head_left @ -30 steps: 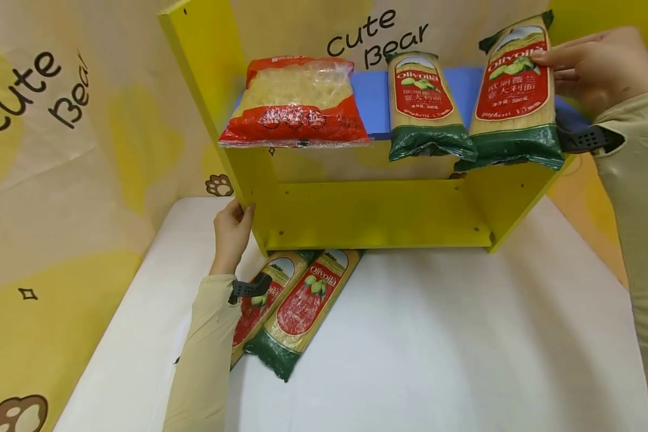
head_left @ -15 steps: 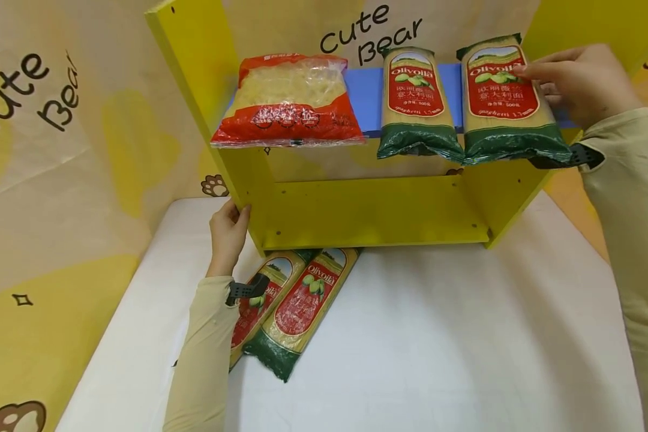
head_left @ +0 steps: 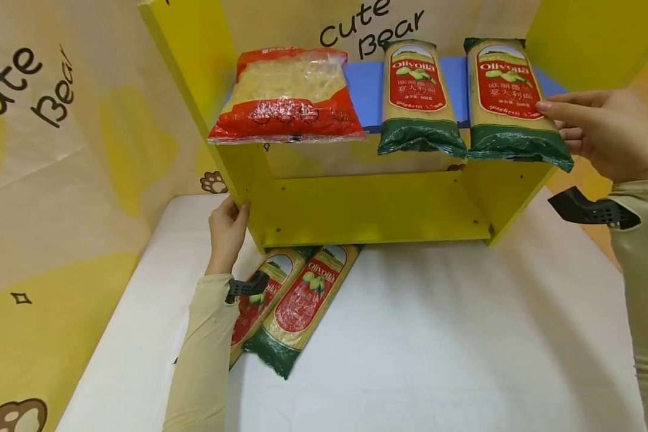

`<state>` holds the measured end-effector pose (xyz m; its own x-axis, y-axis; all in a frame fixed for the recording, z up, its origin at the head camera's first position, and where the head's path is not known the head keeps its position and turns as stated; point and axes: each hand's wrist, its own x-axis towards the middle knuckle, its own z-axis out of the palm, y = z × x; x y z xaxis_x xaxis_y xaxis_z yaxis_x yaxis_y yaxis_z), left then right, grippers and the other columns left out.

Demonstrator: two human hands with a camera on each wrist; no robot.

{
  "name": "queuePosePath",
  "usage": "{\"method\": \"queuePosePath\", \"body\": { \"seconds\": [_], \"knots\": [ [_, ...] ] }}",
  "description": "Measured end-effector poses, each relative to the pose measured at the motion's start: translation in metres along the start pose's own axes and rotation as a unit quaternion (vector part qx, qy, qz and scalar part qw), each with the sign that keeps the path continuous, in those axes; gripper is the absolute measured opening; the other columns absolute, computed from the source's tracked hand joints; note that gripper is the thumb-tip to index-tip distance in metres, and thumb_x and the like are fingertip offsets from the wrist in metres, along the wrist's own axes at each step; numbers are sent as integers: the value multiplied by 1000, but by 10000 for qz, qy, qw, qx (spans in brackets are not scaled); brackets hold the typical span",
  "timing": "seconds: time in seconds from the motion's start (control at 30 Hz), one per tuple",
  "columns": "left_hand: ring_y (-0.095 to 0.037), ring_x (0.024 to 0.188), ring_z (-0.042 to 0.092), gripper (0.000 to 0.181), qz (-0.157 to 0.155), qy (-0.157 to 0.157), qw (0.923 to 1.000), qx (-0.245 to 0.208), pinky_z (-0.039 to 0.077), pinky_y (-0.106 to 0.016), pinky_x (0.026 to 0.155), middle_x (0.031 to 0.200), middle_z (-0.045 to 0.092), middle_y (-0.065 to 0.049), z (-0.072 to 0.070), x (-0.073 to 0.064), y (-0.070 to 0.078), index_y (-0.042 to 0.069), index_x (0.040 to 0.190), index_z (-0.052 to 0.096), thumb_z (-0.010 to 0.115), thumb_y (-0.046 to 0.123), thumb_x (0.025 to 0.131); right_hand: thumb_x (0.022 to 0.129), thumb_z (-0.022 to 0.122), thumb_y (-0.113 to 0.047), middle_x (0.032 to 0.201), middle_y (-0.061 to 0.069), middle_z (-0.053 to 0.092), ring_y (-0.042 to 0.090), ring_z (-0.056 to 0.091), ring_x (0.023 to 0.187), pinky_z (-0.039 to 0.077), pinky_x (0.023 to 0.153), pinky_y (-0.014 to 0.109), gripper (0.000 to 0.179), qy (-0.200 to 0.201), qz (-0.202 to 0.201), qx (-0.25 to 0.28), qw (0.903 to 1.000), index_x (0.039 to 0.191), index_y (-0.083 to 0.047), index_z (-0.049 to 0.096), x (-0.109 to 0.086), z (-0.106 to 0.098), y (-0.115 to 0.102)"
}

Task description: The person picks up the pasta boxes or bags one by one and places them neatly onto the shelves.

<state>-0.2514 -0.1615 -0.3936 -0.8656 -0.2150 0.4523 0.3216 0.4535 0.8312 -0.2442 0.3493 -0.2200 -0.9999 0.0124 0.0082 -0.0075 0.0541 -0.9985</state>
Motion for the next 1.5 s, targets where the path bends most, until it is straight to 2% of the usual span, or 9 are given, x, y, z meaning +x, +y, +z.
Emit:
{"method": "queuePosePath", "body": {
  "seconds": [0.07,0.17,0.4,0.7,0.9,1.1,1.23,1.33,1.5],
  "knots": [
    [-29,94,66,27,-6,19,10000,12,49,-20,76,107,66,-22,-1,0,-1,-6,116,62,55,8,95,89,64,-15,87,0,65,16,64,63,53,56,21,50,-65,-32,450,9990,133,-4,42,-1,3,4],
    [-29,93,66,27,-50,47,10000,27,48,-19,75,107,66,-21,-2,-1,-3,-6,116,62,55,8,95,90,62,-9,92,3,64,18,67,67,54,57,24,52,-74,-86,1051,9944,136,-3,40,0,9,7],
    [-28,95,65,27,-175,53,9998,2,50,-25,79,108,66,-21,-2,-4,-7,-6,117,62,55,9,95,86,66,-4,96,5,62,20,68,66,54,56,27,16,236,-168,1505,9882,102,-7,66,5,20,8],
    [-28,97,65,28,-236,-25,9997,-83,51,-31,82,110,65,-22,-1,-9,-7,-6,118,61,55,9,95,84,67,2,92,10,67,22,69,62,54,56,26,11,402,-550,2051,9764,95,4,70,-2,24,23],
    [-30,93,65,26,-171,65,9998,-21,48,-20,74,107,66,-23,-2,-8,-8,-7,116,62,55,7,95,86,62,8,89,16,68,24,69,63,55,60,28,12,341,-922,2567,9615,95,11,69,-14,27,32],
    [-32,89,66,25,-16,120,9999,38,46,-17,71,103,67,-23,-1,-3,-4,-8,113,63,56,7,94,91,53,8,99,19,63,31,68,68,55,59,34,17,262,-1347,3232,9363,101,15,65,-28,25,46],
    [-33,89,65,25,-7,135,9999,6,45,-17,71,103,67,-24,1,2,-1,-8,112,63,56,6,94,94,46,8,91,25,65,34,66,64,55,58,35,21,20,-1537,3742,9145,104,18,62,-38,24,60],
    [-33,90,65,24,-10,156,9999,7,45,-17,72,103,67,-24,2,4,1,-9,111,64,56,6,94,95,43,10,89,27,65,35,66,69,55,62,35,22,-239,-1593,3826,9098,105,20,59,-48,29,75],
    [-32,91,65,25,-80,130,9999,-24,47,-20,74,105,66,-24,1,4,2,-9,112,63,55,7,94,96,35,13,95,29,65,36,66,80,55,72,36,27,-1108,-1382,3905,9034,109,23,56,-60,48,105]
  ]
}}
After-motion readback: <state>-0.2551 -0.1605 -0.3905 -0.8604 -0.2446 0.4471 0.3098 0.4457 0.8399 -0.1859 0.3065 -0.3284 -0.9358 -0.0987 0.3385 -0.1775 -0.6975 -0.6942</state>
